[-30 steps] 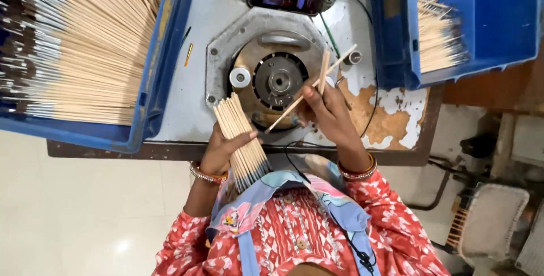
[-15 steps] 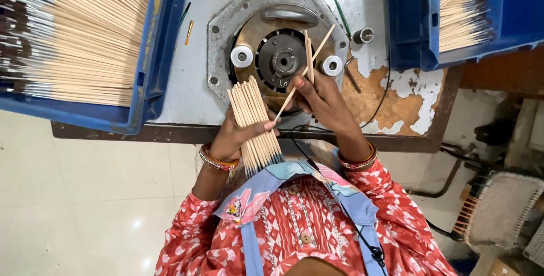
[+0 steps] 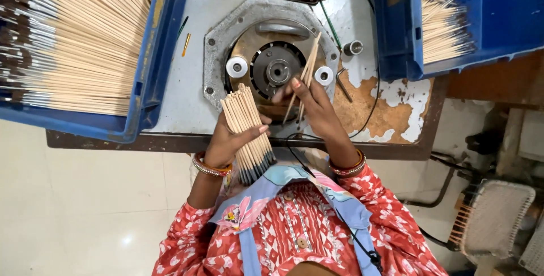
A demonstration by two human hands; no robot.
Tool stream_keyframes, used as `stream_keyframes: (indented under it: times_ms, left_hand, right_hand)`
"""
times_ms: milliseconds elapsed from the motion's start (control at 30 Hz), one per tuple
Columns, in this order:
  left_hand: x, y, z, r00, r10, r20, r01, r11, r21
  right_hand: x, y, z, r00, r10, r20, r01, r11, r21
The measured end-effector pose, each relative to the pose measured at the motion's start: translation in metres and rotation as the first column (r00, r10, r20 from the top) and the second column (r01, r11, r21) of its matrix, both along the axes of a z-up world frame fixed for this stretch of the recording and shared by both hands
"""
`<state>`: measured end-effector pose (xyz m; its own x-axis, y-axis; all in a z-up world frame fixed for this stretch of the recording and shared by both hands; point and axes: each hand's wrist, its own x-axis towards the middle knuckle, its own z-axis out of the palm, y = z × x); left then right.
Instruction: Operating a machine to process and organize incense sticks for manufacturing.
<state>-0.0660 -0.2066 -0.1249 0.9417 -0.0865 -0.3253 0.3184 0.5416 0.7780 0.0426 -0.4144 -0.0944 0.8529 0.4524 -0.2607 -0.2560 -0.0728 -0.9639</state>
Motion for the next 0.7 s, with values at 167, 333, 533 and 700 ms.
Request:
stream_keyframes:
  times_ms: [167, 333, 533, 700]
  left_hand:
    - [-0.012, 0.009, -0.018, 0.999, 0.027, -0.045, -0.019, 0.983, 0.181]
    - [-0.010, 0.015, -0.016, 0.994, 0.081, -0.074, -0.068, 0.984, 0.168]
    - [-0.005, 0.003, -0.006, 0.998, 0.031, -0.047, -0.027, 0.996, 0.082]
    - [-0.003, -0.010, 0.019, 0.981, -0.087, 0.171, 0.033, 0.955, 0.296]
  right_hand:
    - [-0.028, -0.012, -0.017, 0.946, -0.080, -0.314, 0.146, 0.970, 0.193]
    - [-0.058, -0.024, -0.031, 0.788, -0.016, -0.616, 0.110, 0.987, 0.116]
    - [-0.028, -0.018, 0.014, 0.993, 0.090, -0.070, -0.095, 0.993, -0.069]
    - [-0.016, -0.001, 0.038, 0.735, 0.591, 0.333, -0.347, 0.749, -0.564]
